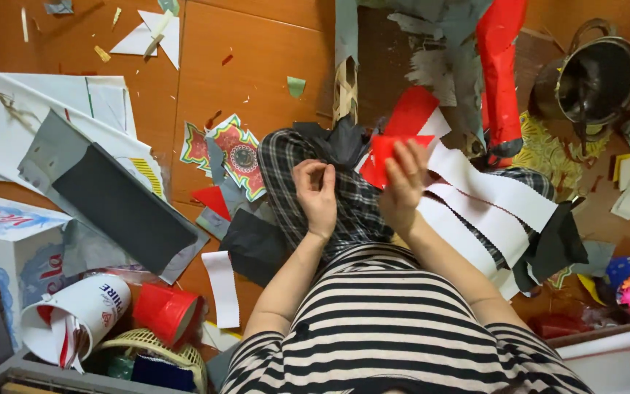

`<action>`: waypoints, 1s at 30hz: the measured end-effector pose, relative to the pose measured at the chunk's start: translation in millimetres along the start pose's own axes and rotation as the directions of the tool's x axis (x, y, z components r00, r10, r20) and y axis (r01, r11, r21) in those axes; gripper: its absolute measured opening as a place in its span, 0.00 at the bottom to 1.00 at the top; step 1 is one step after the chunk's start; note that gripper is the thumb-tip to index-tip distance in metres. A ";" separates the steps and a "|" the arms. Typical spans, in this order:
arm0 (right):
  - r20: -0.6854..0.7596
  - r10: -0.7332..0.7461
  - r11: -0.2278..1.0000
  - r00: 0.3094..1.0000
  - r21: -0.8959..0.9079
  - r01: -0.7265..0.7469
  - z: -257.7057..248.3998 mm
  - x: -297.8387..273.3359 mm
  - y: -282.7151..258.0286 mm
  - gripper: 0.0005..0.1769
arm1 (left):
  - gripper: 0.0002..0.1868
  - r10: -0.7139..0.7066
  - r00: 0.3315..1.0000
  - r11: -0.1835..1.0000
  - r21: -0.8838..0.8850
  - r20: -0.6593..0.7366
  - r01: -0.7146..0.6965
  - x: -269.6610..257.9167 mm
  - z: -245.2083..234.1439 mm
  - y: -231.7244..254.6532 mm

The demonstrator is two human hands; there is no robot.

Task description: Applying red decorative tape to the legs of a giraffe-shaped craft object

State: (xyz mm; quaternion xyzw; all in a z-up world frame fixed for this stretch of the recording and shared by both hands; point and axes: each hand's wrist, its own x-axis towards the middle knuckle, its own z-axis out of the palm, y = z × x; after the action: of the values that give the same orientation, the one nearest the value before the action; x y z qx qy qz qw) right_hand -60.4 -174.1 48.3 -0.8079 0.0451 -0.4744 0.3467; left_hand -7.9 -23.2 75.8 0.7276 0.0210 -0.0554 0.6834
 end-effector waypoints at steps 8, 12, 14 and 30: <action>0.263 0.144 0.978 0.954 0.111 -0.178 51.9 24.5 -2.8 0.21 | 0.19 0.042 0.994 0.999 -0.032 0.104 -0.039 10.6 14.1 3.9; 0.457 0.127 0.972 0.880 0.119 -0.202 51.4 40.1 4.9 0.26 | 0.31 -0.045 0.987 0.991 -0.115 0.157 0.064 19.6 6.5 -42.9; 0.486 0.078 0.985 0.870 0.095 -0.141 52.6 36.0 11.7 0.27 | 0.28 -0.115 0.983 0.981 -0.142 0.144 0.135 28.9 9.1 -21.8; 0.599 0.787 -0.491 -0.147 0.465 -0.736 -3.5 24.2 4.7 0.21 | 0.15 -0.363 0.932 0.913 -0.204 -0.009 0.354 55.6 17.7 -30.3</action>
State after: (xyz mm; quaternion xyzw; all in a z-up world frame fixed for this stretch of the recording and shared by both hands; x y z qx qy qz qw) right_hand -48.8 -189.2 64.4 -0.2138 0.4474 -0.0198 0.8682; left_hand 43.2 -41.4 38.6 0.6406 0.1753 -0.1606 0.7301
